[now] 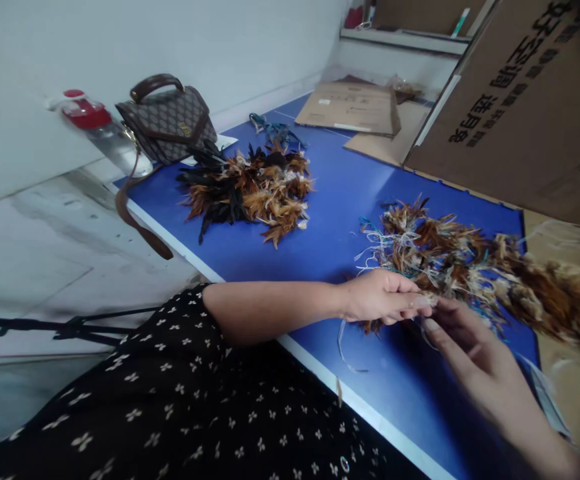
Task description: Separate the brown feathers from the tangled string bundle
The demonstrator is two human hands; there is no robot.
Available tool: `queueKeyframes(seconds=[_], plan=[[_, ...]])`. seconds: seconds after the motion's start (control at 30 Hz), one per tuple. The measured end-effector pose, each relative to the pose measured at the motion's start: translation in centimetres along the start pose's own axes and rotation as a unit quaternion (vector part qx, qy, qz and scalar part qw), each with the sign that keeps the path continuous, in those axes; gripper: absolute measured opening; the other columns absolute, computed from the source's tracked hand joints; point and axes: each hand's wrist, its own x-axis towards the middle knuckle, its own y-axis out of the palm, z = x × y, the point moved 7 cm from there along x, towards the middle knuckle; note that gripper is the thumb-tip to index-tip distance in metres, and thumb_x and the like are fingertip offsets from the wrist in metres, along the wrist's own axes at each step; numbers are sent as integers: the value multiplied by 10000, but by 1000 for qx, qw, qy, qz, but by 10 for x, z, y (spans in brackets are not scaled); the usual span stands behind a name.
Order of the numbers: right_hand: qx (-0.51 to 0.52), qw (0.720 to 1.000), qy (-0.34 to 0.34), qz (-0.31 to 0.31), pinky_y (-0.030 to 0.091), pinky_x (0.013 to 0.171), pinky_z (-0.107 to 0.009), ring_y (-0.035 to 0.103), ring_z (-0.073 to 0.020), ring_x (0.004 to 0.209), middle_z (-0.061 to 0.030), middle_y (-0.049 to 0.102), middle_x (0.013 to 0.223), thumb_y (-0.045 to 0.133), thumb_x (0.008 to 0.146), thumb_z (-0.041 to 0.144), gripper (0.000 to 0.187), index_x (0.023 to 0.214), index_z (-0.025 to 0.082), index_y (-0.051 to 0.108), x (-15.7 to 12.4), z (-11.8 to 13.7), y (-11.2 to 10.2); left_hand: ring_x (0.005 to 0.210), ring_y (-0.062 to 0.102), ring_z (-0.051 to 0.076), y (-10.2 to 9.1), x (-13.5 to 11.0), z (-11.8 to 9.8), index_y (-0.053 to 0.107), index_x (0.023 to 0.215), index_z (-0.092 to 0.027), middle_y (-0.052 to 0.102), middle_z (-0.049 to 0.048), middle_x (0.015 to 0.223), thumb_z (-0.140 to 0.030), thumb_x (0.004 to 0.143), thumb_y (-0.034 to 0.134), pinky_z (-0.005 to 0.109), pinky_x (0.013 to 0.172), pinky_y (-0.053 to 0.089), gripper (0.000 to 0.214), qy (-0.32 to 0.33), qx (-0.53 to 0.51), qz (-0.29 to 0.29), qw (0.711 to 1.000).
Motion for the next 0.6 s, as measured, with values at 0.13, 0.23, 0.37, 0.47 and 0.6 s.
queueKeyframes(seconds=[0.13,0.23,0.37,0.47,0.6], plan=[[16,998,7,-54,729,720,-297,851,-226,855,-93,897,1111,803,1053,666,508,1369,270,846,-1,-9,6,564,387,40,-1,0,0,752,948,-157,581,-72,731,-537,886,1016,254,561,270,467,-7,9,-3,1000],[-51,988,-55,-134,755,914,-354,875,-234,1032,-83,885,1369,793,1091,559,509,1536,314,821,-8,-3,0,570,385,42,-2,0,2,734,942,-160,568,-75,728,-504,946,979,256,571,291,423,-42,8,-24,999],[-106,970,-165,-145,731,1058,-396,880,-226,1094,-82,886,1390,771,1114,349,467,1578,301,801,-9,5,8,569,377,41,-3,-1,4,712,929,-151,570,-71,723,-455,1007,931,246,569,301,383,-69,5,-38,997],[-112,963,-211,-127,743,969,-366,884,-211,1027,-89,899,1335,745,1119,262,479,1595,306,785,-6,8,13,582,398,42,-6,-2,9,720,947,-151,584,-64,743,-445,1014,926,236,576,319,365,-82,11,-44,996],[-93,974,-194,-77,754,928,-372,885,-210,968,-92,909,1253,739,1136,324,459,1591,299,787,-2,6,11,567,402,37,-9,0,12,718,906,-150,589,-64,725,-425,988,958,225,561,317,374,-81,17,-29,996]])
